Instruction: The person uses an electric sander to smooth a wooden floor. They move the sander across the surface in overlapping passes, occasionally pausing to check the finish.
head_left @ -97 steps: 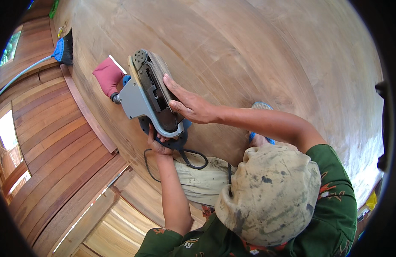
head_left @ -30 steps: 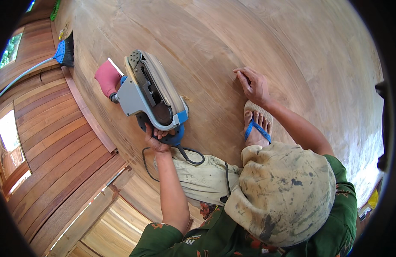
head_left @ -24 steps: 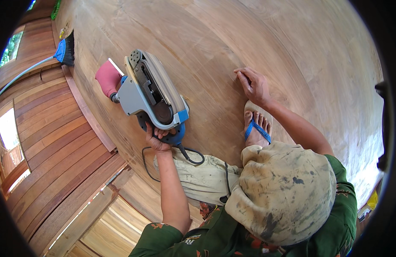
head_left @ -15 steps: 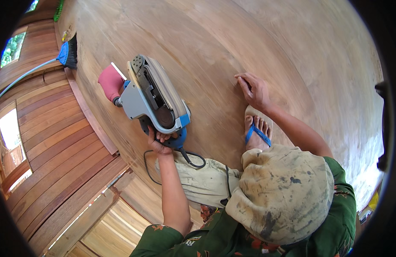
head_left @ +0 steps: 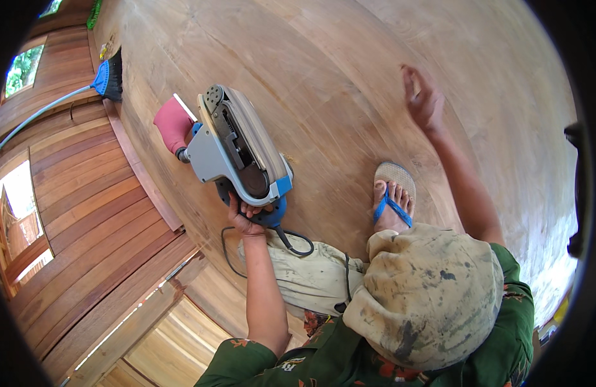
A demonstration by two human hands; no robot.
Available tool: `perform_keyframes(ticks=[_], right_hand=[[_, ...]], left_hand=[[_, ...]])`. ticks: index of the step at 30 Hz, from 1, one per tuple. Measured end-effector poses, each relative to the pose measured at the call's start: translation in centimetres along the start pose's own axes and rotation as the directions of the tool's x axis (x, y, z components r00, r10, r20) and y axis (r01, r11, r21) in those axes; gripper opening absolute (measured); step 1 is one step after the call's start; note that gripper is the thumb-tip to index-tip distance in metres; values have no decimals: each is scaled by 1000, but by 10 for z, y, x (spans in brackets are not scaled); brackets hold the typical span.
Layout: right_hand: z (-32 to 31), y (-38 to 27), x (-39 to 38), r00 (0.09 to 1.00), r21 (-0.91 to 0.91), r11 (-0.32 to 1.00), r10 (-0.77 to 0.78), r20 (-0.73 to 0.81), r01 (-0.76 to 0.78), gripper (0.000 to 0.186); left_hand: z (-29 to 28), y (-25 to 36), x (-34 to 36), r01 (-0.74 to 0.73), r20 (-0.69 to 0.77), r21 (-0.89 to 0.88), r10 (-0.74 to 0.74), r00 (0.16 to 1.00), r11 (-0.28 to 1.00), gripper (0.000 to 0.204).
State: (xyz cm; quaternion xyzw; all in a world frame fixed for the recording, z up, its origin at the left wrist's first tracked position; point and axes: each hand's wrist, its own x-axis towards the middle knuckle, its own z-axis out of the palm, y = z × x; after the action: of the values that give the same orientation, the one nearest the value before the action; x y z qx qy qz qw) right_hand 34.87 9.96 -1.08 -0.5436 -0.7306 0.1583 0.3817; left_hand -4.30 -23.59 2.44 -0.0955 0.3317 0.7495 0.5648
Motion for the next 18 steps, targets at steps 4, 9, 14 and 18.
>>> perform_keyframes(ticks=[4, 9, 14, 18], right_hand=[[-19, 63, 65, 989, -201, 980, -27, -145, -3, 30], [-30, 108, 76, 987, -536, 843, -52, -150, -37, 41], [-25, 129, 70, 996, -617, 786, -77, -47, 32, 44], [-19, 138, 73, 996, -543, 838, -84, -24, 57, 42]], left_hand=[[-3, 3, -2, -8, -6, 16, 8, 1000, 1000, 32], [-5, 6, -7, -35, -82, 40, 39, 996, 999, 32], [-21, 9, -16, -81, -332, 139, 123, 935, 987, 35], [-40, 17, -19, -41, -277, 128, 75, 958, 991, 82]])
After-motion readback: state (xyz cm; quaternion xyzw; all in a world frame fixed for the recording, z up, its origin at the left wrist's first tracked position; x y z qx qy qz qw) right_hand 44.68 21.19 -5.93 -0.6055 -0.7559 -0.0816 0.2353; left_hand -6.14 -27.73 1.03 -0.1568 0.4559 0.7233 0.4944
